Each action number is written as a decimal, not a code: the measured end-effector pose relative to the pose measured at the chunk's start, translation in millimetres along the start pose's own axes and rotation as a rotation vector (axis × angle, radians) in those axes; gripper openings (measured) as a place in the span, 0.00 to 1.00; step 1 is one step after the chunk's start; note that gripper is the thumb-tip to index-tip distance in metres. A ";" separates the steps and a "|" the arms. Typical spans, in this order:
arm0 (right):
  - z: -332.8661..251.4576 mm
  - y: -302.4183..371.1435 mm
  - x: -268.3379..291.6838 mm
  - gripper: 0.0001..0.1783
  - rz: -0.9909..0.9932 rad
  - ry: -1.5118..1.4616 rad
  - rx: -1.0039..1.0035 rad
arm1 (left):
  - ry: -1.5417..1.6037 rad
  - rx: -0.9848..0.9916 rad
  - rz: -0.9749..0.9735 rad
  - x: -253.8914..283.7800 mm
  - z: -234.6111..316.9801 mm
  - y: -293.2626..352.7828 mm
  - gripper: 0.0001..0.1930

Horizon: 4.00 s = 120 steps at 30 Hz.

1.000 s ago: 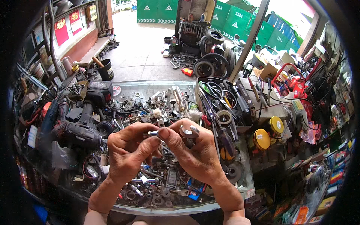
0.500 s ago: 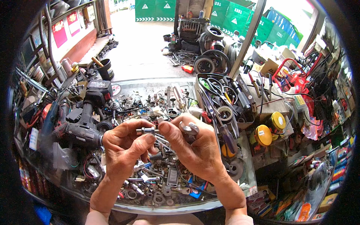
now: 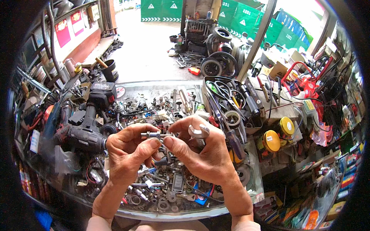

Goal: The person assembles small mechanical components on a cluttered workbench. They use a wrench to tighten a nut onto a bolt, then insert a pin into the assembly. The person repeatedly handles and adjusts the small metal parts, using the wrench to secure connections.

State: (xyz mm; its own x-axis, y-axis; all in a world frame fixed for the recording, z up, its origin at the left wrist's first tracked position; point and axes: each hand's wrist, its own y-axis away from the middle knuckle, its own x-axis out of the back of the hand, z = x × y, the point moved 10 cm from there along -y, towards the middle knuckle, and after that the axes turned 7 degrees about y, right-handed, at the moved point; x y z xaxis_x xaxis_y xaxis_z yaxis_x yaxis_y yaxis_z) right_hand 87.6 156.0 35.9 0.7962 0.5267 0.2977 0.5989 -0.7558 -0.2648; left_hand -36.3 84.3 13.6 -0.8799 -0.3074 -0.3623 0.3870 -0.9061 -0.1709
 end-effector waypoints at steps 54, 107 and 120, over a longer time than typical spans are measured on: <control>15.2 -0.5 -3.4 0.12 -0.020 -0.097 -0.163 | 0.017 0.017 0.006 -2.2 -0.9 1.3 0.13; 41.3 20.2 -67.2 0.11 -0.376 -0.923 -0.536 | -0.175 -0.263 -0.021 2.0 17.9 3.5 0.17; 32.9 22.2 -62.8 0.10 -0.281 -0.952 -0.541 | 0.099 -0.049 0.017 2.9 2.3 2.6 0.14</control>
State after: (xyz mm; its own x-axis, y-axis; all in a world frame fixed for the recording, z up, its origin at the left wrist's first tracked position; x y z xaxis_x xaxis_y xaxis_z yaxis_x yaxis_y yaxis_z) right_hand 53.7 119.0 -18.8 0.5190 0.6117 -0.5971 0.8352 -0.5115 0.2020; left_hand -38.5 80.4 14.2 -0.8423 -0.2904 -0.4541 0.4170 -0.8849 -0.2076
